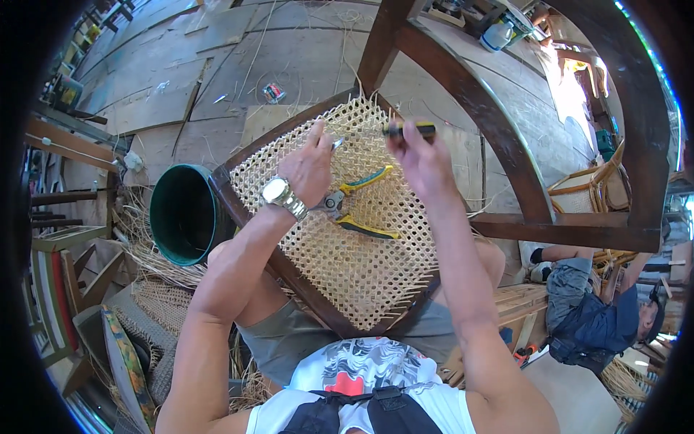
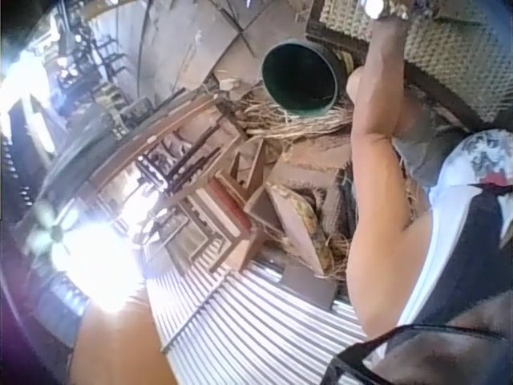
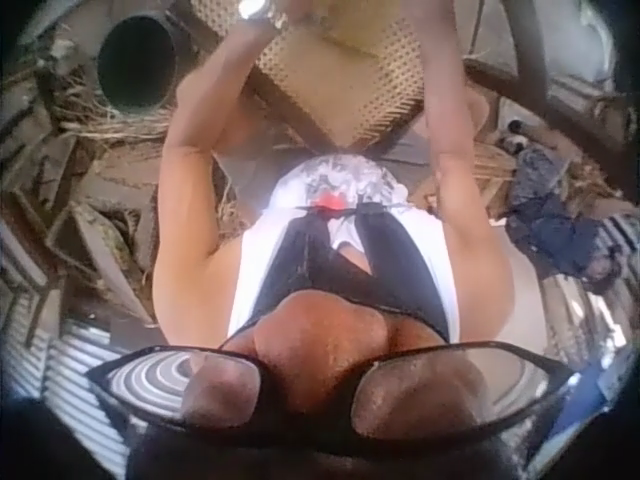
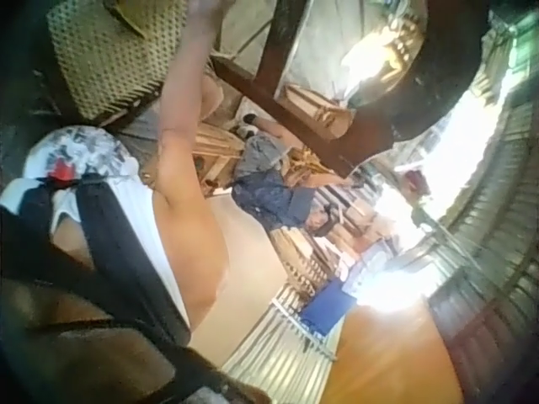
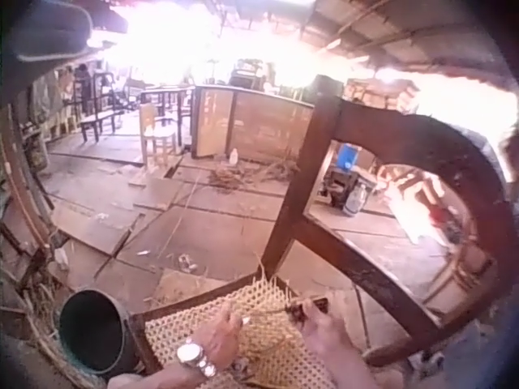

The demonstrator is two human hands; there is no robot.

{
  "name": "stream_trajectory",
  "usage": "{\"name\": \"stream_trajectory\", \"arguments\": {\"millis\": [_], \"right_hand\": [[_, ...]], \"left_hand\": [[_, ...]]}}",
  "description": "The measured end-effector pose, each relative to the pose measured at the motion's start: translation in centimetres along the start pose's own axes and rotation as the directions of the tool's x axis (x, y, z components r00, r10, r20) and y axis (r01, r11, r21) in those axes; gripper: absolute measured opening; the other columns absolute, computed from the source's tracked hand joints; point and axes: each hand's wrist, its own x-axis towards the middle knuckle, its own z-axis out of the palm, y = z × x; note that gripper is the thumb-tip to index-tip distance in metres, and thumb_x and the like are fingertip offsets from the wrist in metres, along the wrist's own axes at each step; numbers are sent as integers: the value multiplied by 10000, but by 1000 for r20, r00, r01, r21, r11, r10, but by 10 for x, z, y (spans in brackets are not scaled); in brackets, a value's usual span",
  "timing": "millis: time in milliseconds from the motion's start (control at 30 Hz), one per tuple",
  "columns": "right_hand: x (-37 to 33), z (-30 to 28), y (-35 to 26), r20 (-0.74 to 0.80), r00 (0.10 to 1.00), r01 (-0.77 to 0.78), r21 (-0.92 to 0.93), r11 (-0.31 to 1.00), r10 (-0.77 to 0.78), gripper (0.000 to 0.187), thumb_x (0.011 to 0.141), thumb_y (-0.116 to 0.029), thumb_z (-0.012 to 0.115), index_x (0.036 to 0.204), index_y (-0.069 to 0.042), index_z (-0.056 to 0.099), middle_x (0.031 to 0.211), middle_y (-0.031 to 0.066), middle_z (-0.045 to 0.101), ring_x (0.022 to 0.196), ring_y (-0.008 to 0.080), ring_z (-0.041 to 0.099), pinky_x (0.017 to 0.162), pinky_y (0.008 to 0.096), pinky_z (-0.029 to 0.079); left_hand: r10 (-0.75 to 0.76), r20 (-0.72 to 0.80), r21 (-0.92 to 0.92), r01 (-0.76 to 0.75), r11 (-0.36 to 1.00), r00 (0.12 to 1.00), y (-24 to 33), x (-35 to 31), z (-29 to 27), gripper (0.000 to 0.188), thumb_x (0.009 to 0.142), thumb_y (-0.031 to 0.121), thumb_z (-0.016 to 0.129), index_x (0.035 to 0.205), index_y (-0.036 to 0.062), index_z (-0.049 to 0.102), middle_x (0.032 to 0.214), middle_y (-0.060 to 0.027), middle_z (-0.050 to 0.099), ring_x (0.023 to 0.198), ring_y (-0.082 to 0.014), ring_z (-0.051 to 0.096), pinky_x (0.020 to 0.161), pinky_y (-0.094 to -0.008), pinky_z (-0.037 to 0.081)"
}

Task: Weaving a rattan chair seat using wicker strips and tools in a furniture workshop.

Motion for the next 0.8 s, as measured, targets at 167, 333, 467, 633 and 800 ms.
{"name": "stream_trajectory", "arguments": {"millis": [167, 333, 467, 633, 800], "right_hand": [[75, -12, 39, -109, 991, 81, 16, 997, -79, 219, 923, -183, 723, 1043, -58, 590, 995, 109, 680, 916, 193, 654, 832, 338, 560], [88, -6, 62, -73, 996, 46, -55, 997, -50, 215, 947, -166, 691, 1040, -37, 547, 1018, 131, 684, 918, 217, 677, 816, 365, 583], [86, 1, 65, -36, 997, 59, -144, 988, -65, 214, 962, -161, 670, 1048, -21, 532, 1017, 141, 683, 925, 227, 686, 808, 358, 598], [86, 2, 63, -14, 992, 116, -231, 966, -122, 235, 976, -141, 643, 1059, 16, 491, 1028, 171, 681, 935, 215, 688, 796, 343, 614], [69, 23, 67, -49, 954, 249, -416, 874, -295, 257, 966, -143, 654, 1061, 13, 474, 963, 147, 662, 855, 175, 676, 744, 294, 591]], "left_hand": [[55, 4, 47, -55, 997, 998, 5, 0, 4, 363, 869, 85, 550, 1218, -12, 525, 1482, -286, 403, 824, -352, 721, 670, -437, 597], [32, -6, 149, -30, 988, 999, 0, -3, 8, 519, 867, 111, 557, 1365, -12, 481, 1460, -364, 389, 859, -321, 729, 657, -405, 601], [22, -8, 157, -21, 987, 1000, 3, -2, 8, 512, 862, 109, 560, 1355, -12, 490, 1448, -362, 410, 866, -320, 729, 658, -401, 599], [-1, 40, 112, -4, 994, 999, 8, -1, 0, 510, 865, 109, 555, 1352, -25, 488, 1444, -369, 410, 869, -328, 728, 674, -400, 599], [-13, 18, 93, 12, 996, 1000, 3, -2, 4, 454, 874, 107, 545, 1302, -40, 505, 1446, -379, 397, 870, -347, 725, 689, -416, 600]]}}
